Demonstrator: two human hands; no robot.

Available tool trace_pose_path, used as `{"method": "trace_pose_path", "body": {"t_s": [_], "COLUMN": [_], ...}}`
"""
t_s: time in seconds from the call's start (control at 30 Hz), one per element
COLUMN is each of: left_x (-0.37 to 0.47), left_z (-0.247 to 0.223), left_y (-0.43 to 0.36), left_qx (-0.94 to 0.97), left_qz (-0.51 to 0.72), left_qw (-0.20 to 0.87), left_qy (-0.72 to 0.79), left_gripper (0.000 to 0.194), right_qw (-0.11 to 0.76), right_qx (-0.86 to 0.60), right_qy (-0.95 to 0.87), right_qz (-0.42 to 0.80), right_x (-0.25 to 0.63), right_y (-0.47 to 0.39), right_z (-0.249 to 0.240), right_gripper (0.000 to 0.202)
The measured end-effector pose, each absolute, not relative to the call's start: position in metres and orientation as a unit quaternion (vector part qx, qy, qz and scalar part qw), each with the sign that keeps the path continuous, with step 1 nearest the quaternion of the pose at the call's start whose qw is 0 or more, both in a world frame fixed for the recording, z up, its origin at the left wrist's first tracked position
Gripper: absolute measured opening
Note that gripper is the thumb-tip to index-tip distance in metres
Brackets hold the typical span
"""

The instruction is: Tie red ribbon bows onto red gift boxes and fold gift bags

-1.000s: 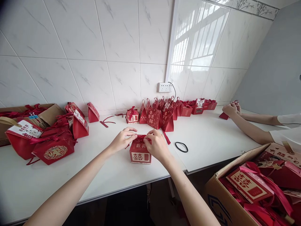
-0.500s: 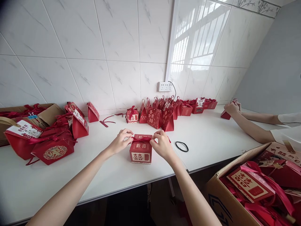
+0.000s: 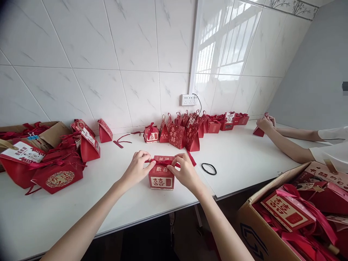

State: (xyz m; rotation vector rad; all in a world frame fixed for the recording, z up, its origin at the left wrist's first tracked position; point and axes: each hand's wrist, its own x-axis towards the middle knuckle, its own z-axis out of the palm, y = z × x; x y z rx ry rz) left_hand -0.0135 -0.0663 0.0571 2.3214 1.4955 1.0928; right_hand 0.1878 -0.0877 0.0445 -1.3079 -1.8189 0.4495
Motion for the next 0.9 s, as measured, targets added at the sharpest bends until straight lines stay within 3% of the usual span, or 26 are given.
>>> {"method": "trace_pose_path", "body": {"t_s": [0.27, 0.37, 0.5, 0.57, 0.7, 0.8, 0.9], "left_x": [-0.001, 0.001, 0.002, 0.002, 0.006, 0.010, 0.015], "left_z": [0.048, 0.041, 0.036, 0.035, 0.032, 0.031, 0.031], "left_y": [-0.088, -0.088, -0.089, -0.088, -0.087, -0.088, -0.089], "left_qx": [0.705, 0.679, 0.645, 0.631, 0.602, 0.585, 0.575], "left_qz": [0.400, 0.424, 0.451, 0.464, 0.490, 0.523, 0.546], "left_qw": [0.178, 0.226, 0.262, 0.280, 0.316, 0.317, 0.316], "left_qy": [0.558, 0.556, 0.558, 0.556, 0.545, 0.533, 0.522], "left_gripper": [0.014, 0.013, 0.014, 0.016, 0.016, 0.017, 0.021], "right_qw": [0.434, 0.493, 0.645, 0.641, 0.508, 0.314, 0.124], "right_qx": [-0.512, -0.508, -0.433, -0.388, -0.395, -0.435, -0.452], "right_qy": [-0.723, -0.688, -0.569, -0.555, -0.639, -0.784, -0.857], "right_qz": [0.165, 0.158, 0.270, 0.361, 0.420, 0.314, 0.216], "right_x": [0.187, 0.195, 0.205, 0.202, 0.178, 0.156, 0.140], "right_y": [-0.094, -0.090, -0.077, -0.066, -0.045, -0.035, -0.030], "right_z": [0.043, 0.058, 0.103, 0.124, 0.138, 0.132, 0.129], "right_gripper": [0.016, 0.025, 0.049, 0.056, 0.042, 0.020, 0.014]}}
